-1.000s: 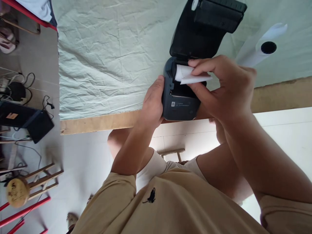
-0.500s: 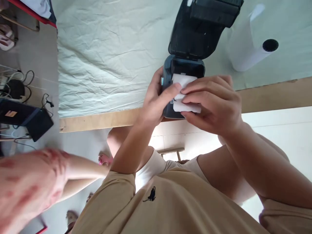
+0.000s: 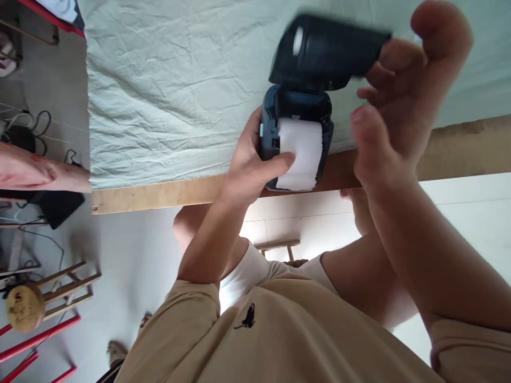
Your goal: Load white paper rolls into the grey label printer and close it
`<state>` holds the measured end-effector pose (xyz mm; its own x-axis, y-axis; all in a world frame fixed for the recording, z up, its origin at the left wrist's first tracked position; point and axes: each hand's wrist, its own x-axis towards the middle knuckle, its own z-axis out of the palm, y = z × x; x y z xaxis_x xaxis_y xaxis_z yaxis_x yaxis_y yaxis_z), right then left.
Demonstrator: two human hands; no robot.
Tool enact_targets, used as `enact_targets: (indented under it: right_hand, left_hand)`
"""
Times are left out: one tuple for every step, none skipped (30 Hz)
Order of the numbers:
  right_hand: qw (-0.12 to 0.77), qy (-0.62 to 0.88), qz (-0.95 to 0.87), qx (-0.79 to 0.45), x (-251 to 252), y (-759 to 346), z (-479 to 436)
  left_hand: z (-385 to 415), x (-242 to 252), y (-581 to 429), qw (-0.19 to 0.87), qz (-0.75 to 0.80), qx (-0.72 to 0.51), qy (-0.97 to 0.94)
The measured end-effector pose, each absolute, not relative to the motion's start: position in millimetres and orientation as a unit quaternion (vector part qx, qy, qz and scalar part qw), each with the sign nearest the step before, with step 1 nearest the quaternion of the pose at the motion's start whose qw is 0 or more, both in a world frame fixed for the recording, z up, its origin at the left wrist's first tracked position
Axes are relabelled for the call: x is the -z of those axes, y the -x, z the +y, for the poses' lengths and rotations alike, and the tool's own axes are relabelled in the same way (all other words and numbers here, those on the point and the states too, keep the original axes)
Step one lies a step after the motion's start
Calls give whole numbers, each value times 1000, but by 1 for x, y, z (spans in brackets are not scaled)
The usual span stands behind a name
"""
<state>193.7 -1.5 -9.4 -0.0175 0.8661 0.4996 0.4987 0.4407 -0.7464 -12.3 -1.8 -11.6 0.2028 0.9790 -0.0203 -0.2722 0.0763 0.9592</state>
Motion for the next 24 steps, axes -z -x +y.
enact_targets:
  right_hand:
    - [533,463,-688,-169,11,-195,-2]
    - [559,432,-687,-170,13,-196,-3]
    - [567,413,-689,-183,15,-197,-3]
    - [558,406,-694,-207,18,-199,-3]
    - [541,401,-701,-235,21,-200,-3]
    - [523,397,-708,-261,23,-201,-2]
    - [505,395,-715,-279,26,-202,-1]
    - [491,396,-721,-288,28,-202,0]
    - [475,405,-724,-295,29,-202,2]
    - [459,419,-723,-301,30,-203,3]
    - [447,433,-721,-306,30,-203,4]
    - [437,445,-717,-311,31,-204,5]
    - [429,454,-714,-316,31,-205,6]
    - [423,460,-713,-319,31,-206,7]
    - [420,461,-713,-320,32,-207,8]
    - [420,458,-715,-321,32,-208,9]
    - [420,452,-718,-322,32,-209,9]
    - [424,443,-722,-321,32,-209,9]
    - [429,434,-725,-318,32,-209,9]
    - [436,429,-726,-315,31,-209,8]
    - [444,426,-726,-308,30,-207,7]
    - [450,427,-724,-300,28,-206,6]
    - [453,431,-723,-293,26,-205,4]
    - [449,437,-724,-287,24,-204,3]
  left_hand:
    - [-2,12,12,624,383,-502,-460]
    - [-1,12,11,625,381,-504,-459]
    - [-1,13,11,626,380,-504,-458]
    - [0,13,11,627,380,-503,-458]
    - [1,14,12,627,379,-503,-458]
    - [1,14,12,628,378,-503,-459]
    - [1,14,13,628,376,-502,-461]
    - [1,14,13,628,372,-503,-463]
    - [0,13,13,630,367,-505,-462]
    - [-1,12,13,634,361,-507,-459]
    - [-2,11,13,640,356,-507,-454]
    - [-4,9,12,645,355,-508,-447]
    - [-5,8,10,649,359,-509,-438]
    - [-6,6,9,652,365,-507,-429]
    - [-7,4,7,653,373,-506,-422]
    - [-8,3,6,654,378,-505,-418]
    - [-8,1,4,654,381,-505,-415]
    - [-9,0,3,656,379,-506,-412]
    - [-9,-1,2,661,371,-508,-410]
    - [-10,-3,0,663,366,-510,-407]
    - [-10,-4,-1,662,369,-514,-402]
    - [-11,-6,-2,659,372,-517,-400]
    - [-11,-7,-3,651,388,-518,-397]
    - [-11,-8,-3,636,407,-523,-396]
